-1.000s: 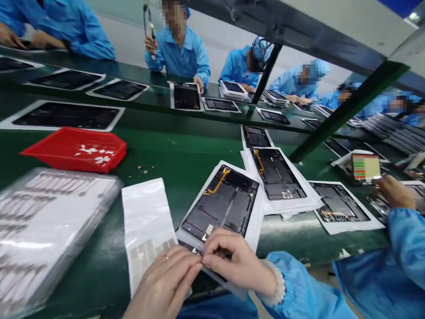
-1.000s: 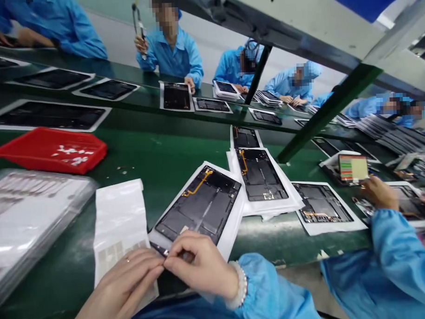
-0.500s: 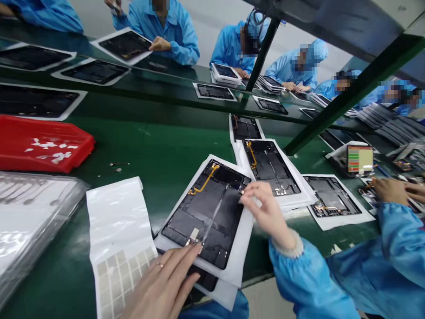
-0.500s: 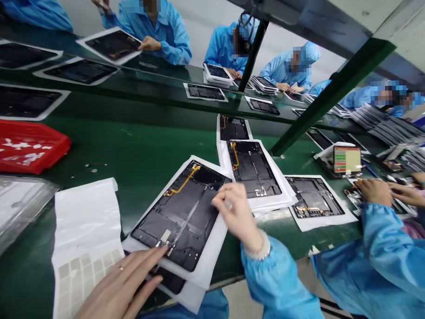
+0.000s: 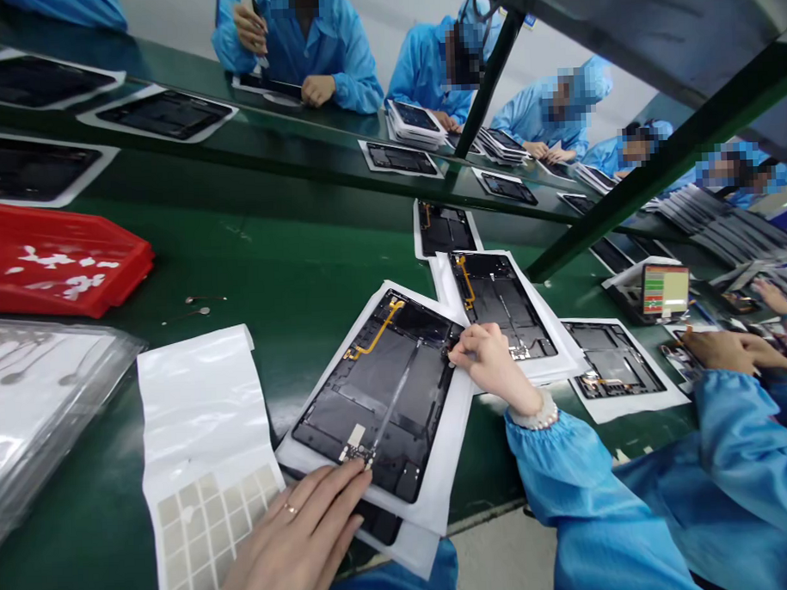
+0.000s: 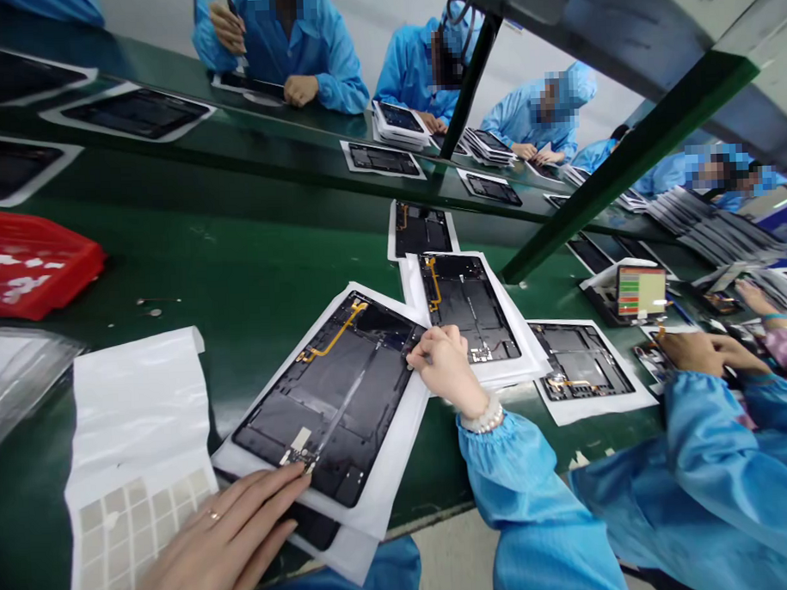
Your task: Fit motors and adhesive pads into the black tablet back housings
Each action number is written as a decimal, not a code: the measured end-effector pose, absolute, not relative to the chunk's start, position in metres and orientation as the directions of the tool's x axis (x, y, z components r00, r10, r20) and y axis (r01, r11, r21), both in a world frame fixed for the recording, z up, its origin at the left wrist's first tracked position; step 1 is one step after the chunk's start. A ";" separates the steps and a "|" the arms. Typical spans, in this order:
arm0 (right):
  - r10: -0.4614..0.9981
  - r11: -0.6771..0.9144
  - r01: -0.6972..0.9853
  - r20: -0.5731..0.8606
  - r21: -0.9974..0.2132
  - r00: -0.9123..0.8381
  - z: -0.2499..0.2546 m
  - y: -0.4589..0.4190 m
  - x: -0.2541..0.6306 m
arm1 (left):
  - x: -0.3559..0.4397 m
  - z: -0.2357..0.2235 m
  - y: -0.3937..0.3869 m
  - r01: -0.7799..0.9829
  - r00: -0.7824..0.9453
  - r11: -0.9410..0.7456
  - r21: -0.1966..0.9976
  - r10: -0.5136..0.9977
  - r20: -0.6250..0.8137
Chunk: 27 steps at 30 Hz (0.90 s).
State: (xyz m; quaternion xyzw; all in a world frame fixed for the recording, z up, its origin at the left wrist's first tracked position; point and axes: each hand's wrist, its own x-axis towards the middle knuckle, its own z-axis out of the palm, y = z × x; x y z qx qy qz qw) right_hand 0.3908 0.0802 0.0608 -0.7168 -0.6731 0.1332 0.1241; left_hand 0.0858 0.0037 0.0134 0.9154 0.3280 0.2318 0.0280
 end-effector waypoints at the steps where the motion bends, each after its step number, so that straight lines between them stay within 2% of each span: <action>1: 0.998 -0.057 0.937 -0.023 -0.345 0.053 0.060 0.080 0.391 | 0.086 0.013 0.004 0.587 0.676 -0.783 0.205 0.613 0.409; 5: 1.000 -0.014 0.970 0.023 -0.241 0.020 0.058 0.079 0.388 | 0.086 0.012 0.003 0.577 0.678 -0.792 0.198 0.600 0.425; 12: 0.993 0.075 0.995 0.084 0.068 -0.080 0.058 0.073 0.381 | 0.083 0.009 0.002 0.581 0.693 -0.790 0.195 0.606 0.390; 14: 0.997 0.073 0.995 0.034 0.064 -0.076 0.063 0.077 0.385 | 0.081 0.010 0.002 0.580 0.686 -0.787 0.211 0.612 0.394; 16: 0.998 0.061 0.998 -0.027 0.005 -0.060 0.071 0.087 0.391 | 0.080 0.009 0.001 0.576 0.679 -0.789 0.213 0.608 0.412; 18: 0.999 0.037 0.999 -0.016 -0.018 -0.038 0.078 0.103 0.398 | 0.080 0.005 0.001 0.575 0.669 -0.794 0.196 0.595 0.446; 21: 0.998 0.023 0.999 0.061 0.026 -0.024 0.084 0.131 0.400 | 0.080 -0.005 0.002 0.574 0.656 -0.803 0.162 0.569 0.496; 27: 0.990 0.136 0.991 -0.023 -0.013 -0.136 0.076 0.167 0.383 | 0.080 -0.011 0.005 0.566 0.669 -0.822 0.052 0.496 0.554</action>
